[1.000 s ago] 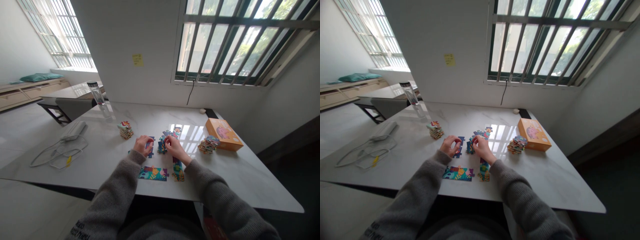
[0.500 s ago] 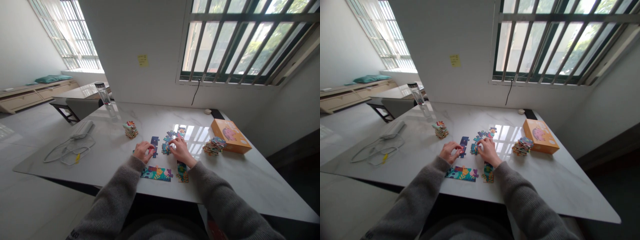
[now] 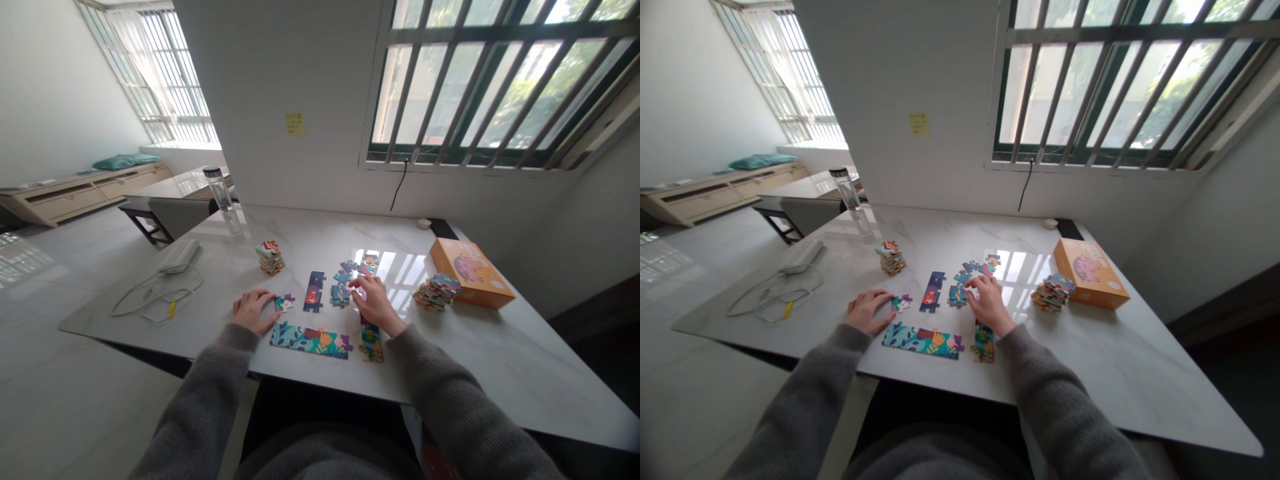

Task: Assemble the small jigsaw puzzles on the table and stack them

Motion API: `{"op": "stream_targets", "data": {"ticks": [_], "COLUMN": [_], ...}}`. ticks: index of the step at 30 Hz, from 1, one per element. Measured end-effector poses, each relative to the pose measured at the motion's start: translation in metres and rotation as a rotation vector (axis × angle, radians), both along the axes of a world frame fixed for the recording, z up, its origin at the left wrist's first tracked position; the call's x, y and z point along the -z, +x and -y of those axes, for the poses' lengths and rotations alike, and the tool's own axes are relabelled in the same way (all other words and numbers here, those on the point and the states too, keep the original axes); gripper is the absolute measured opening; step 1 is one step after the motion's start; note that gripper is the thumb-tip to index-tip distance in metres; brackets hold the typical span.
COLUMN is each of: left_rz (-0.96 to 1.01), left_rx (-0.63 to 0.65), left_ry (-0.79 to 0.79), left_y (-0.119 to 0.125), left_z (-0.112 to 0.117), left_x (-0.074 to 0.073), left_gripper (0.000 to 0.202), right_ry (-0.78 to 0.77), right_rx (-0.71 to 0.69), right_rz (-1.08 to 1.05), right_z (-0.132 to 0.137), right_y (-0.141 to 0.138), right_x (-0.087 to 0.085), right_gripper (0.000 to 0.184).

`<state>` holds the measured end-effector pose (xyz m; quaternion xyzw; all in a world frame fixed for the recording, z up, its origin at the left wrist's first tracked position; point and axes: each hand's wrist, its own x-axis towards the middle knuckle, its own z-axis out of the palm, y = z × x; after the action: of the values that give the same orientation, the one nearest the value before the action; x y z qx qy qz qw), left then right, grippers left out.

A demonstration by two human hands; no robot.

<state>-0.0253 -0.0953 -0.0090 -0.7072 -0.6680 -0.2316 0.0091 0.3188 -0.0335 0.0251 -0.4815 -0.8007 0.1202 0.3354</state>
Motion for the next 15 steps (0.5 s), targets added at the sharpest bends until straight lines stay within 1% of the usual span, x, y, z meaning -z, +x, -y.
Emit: {"op": "stream_targets", "data": {"ticks": [4, 10, 15], "left_rz": [0.015, 0.084, 0.243], "left_rx": [-0.014, -0.020, 0.031], "left_ry": [0.030, 0.043, 0.032], "left_y": [0.002, -0.002, -0.002], "left_z": [-0.002, -0.004, -0.001], "left_x": [0.001, 0.004, 0.001], "left_gripper": [0.029, 0.032, 0.027], "right_ry": [0.007, 0.008, 0.111], "right_rx": [-0.006, -0.022, -0.020], "right_rz": [-0.008, -0.022, -0.056], "right_z": [0.001, 0.005, 0.007], "right_y": [-0.001, -0.002, 0.001], "right_x": [0.000, -0.003, -0.010], "right_gripper": [0.016, 0.017, 0.018]}}
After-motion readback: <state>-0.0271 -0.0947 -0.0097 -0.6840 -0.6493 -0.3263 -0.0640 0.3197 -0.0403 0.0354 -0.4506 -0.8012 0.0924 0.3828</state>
